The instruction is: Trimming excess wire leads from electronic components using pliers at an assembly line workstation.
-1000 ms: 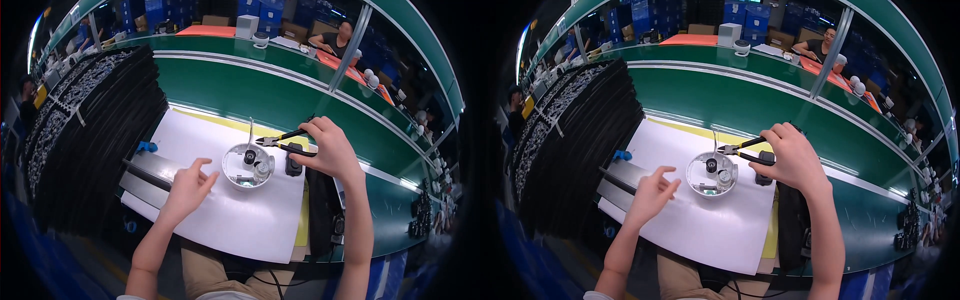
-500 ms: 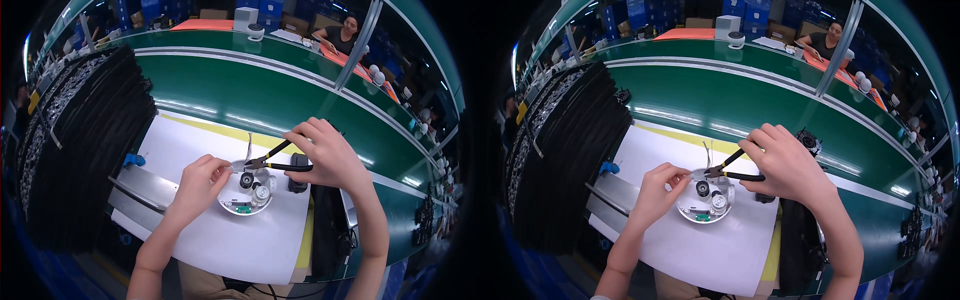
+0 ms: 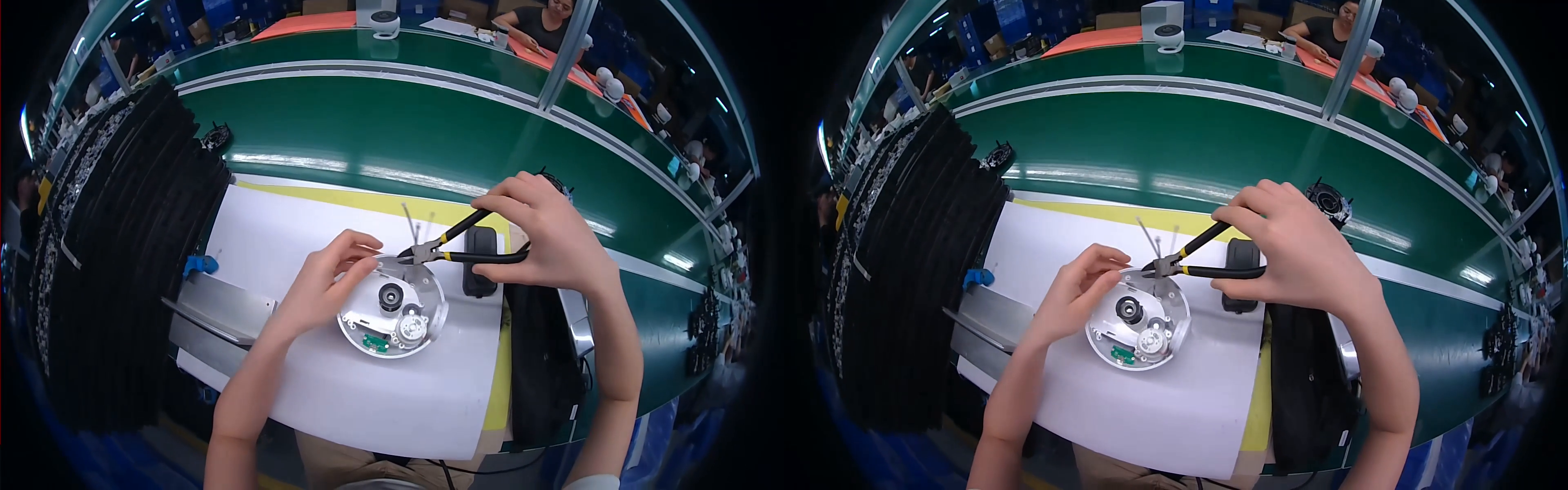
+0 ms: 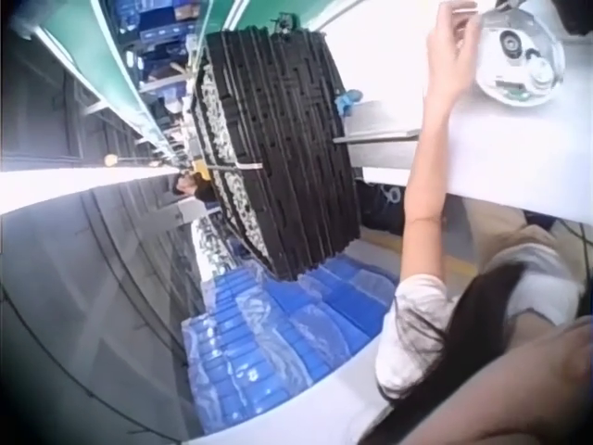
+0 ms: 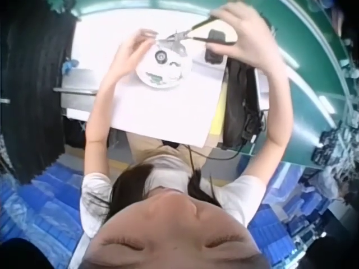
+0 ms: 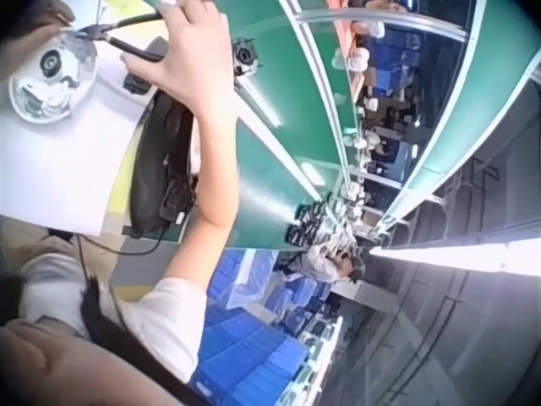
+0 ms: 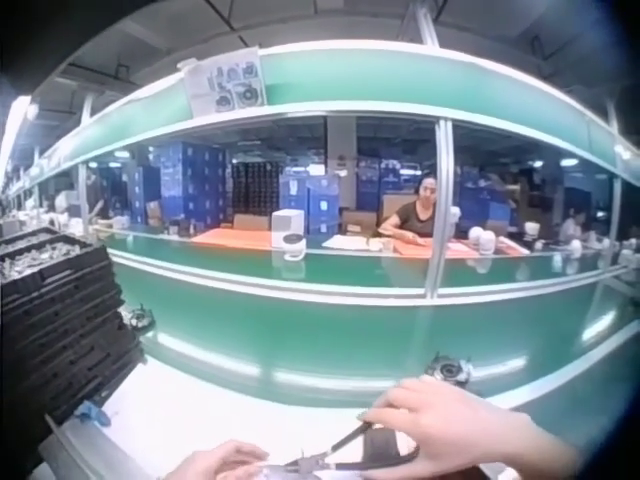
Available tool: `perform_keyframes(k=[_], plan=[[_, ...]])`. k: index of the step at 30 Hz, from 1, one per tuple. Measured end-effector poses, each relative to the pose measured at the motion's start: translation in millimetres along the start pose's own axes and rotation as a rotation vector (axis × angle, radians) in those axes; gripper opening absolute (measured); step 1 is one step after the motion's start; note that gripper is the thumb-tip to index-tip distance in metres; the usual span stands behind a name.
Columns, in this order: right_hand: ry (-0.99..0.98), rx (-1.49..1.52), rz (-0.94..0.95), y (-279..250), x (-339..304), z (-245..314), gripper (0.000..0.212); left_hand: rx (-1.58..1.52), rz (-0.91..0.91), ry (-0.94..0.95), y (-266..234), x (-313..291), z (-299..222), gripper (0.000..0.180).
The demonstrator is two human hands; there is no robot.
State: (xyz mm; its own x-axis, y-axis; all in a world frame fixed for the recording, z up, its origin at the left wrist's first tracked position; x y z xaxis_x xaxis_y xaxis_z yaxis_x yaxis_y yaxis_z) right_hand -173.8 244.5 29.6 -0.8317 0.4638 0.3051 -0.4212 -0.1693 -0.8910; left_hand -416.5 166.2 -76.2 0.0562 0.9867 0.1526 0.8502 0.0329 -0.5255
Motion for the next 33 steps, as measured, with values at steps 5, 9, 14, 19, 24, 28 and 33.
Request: perform_keyframes(k=[5, 9, 14, 19, 24, 28, 33], plan=[[0.032, 0.022, 0.003, -8, -19, 14, 0.055, 0.285, 0.041, 0.118, -4, 5, -23, 0.017], [0.033, -0.03, -0.004, -6, -25, 25, 0.055, 0.288, -0.051, 0.122, -2, 1, -24, 0.014], [0.035, -0.107, -0.002, -1, -23, 26, 0.054, 0.27, -0.093, 0.077, 6, 3, -29, 0.008], [0.043, -0.117, 0.029, 1, -20, 25, 0.053, 0.261, -0.133, 0.074, 8, 1, -28, 0.009], [0.035, -0.105, 0.04, 4, -15, 19, 0.053, 0.273, -0.156, 0.108, 9, 1, -24, 0.008], [0.031, -0.109, 0.035, 4, -11, 21, 0.053, 0.286, -0.152, 0.103, 9, 0, -27, 0.008], [0.033, -0.128, 0.076, 4, -7, 23, 0.053, 0.291, -0.15, 0.101, 9, -1, -29, 0.008]])
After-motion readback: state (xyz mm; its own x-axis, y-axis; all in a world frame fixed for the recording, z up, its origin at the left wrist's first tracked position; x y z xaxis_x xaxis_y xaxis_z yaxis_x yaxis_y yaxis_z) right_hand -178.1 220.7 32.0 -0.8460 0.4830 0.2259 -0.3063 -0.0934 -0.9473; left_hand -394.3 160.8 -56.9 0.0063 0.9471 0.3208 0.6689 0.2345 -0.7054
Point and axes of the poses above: each hand's wrist, its own x-axis towards the middle knuckle, its own y-axis out of the palm, z = x × y, the point moved 2 cm from there along x, towards the middle knuckle, and after that the axes turned 14 degrees about x, right-handed, at the moved point
